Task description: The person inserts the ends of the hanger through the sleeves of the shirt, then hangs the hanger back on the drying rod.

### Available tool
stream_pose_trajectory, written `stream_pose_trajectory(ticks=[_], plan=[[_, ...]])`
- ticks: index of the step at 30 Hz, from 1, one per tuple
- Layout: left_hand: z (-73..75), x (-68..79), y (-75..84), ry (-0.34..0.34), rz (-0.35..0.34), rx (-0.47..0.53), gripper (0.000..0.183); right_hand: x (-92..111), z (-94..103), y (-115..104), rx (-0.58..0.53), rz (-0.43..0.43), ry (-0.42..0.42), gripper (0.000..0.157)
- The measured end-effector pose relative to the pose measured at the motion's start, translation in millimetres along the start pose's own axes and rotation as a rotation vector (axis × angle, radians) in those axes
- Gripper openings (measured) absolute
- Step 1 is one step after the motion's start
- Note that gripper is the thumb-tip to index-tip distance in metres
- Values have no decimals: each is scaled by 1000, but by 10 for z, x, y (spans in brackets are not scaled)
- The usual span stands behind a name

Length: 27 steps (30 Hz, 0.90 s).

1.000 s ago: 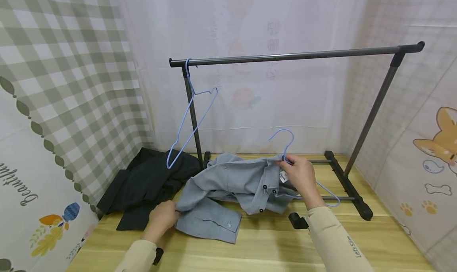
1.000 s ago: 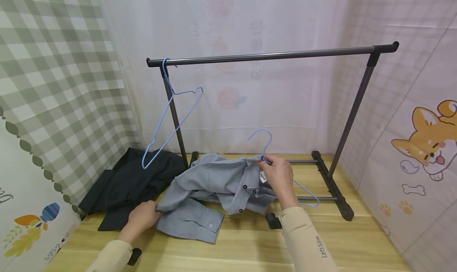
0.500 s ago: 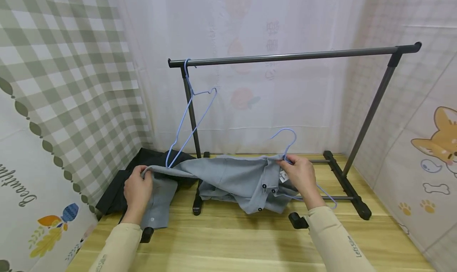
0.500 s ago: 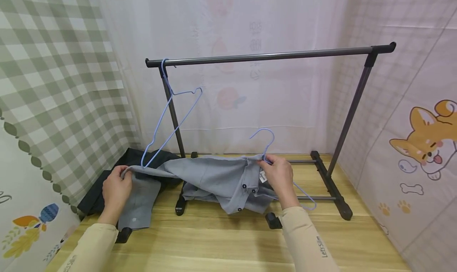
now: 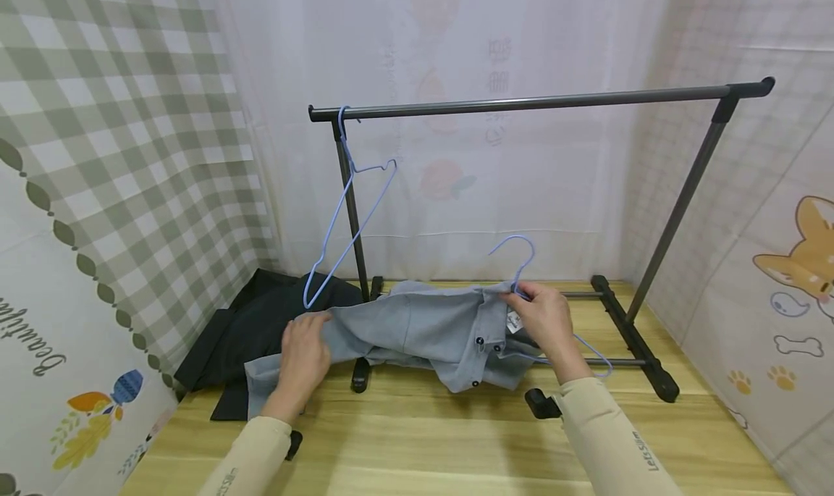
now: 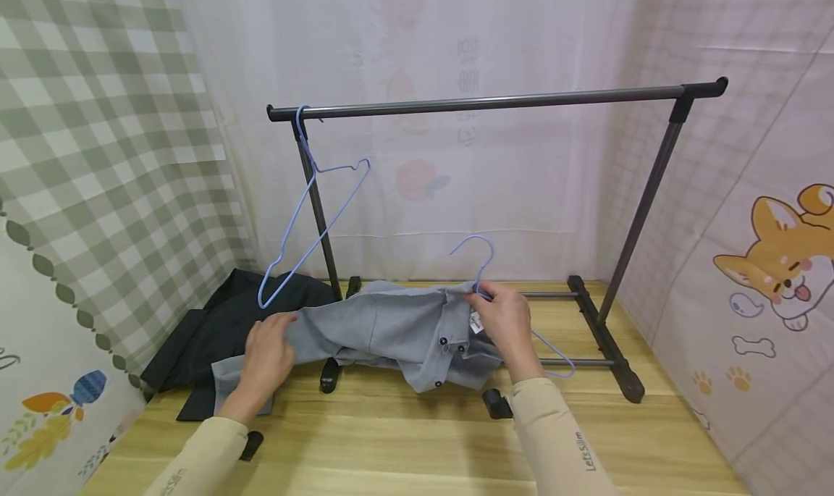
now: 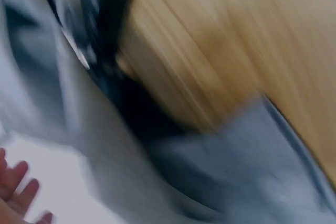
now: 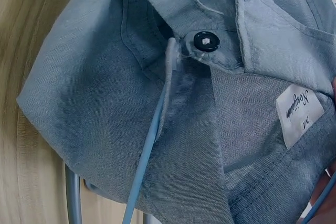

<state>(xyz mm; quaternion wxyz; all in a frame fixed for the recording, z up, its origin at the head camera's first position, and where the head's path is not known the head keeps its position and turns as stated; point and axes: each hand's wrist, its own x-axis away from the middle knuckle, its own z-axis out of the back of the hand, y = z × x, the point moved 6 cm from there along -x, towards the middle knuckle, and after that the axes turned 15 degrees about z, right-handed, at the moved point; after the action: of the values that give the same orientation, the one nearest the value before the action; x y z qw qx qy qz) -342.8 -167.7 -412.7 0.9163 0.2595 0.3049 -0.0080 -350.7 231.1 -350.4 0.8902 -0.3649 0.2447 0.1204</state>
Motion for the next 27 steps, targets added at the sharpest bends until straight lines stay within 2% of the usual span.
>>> stream_pose_trajectory(ticks=[3,5,9,12,15,18,21,23,25,27], plan=[[-109,47,466,73,-233,61,29,-2,-40,-23,-10,12,-32,18],[-164,54,772,99,-343,104,29,-5,-73,-46,-11,34,-51,17],[-273,4,1309,68,-447,128,39,-4,-147,-101,-23,74,-84,13],[-367,-43,1581,-5,-481,115,35,3,-203,-139,-49,84,-105,11],[-459,-93,1710,-106,-462,95,20,10,-252,-161,-74,79,-130,10],[-534,-166,1729,-249,-375,145,9,5,-270,-177,-85,74,-156,12],[-585,-248,1695,-401,-265,240,11,-23,-269,-190,-75,73,-193,29],[-601,-303,1676,-476,-210,293,14,-51,-265,-203,-60,70,-222,42],[-596,-355,1673,-508,-185,308,16,-88,-259,-227,-50,71,-244,45],[-579,-402,1682,-516,-179,309,17,-130,-248,-258,-50,72,-251,40]])
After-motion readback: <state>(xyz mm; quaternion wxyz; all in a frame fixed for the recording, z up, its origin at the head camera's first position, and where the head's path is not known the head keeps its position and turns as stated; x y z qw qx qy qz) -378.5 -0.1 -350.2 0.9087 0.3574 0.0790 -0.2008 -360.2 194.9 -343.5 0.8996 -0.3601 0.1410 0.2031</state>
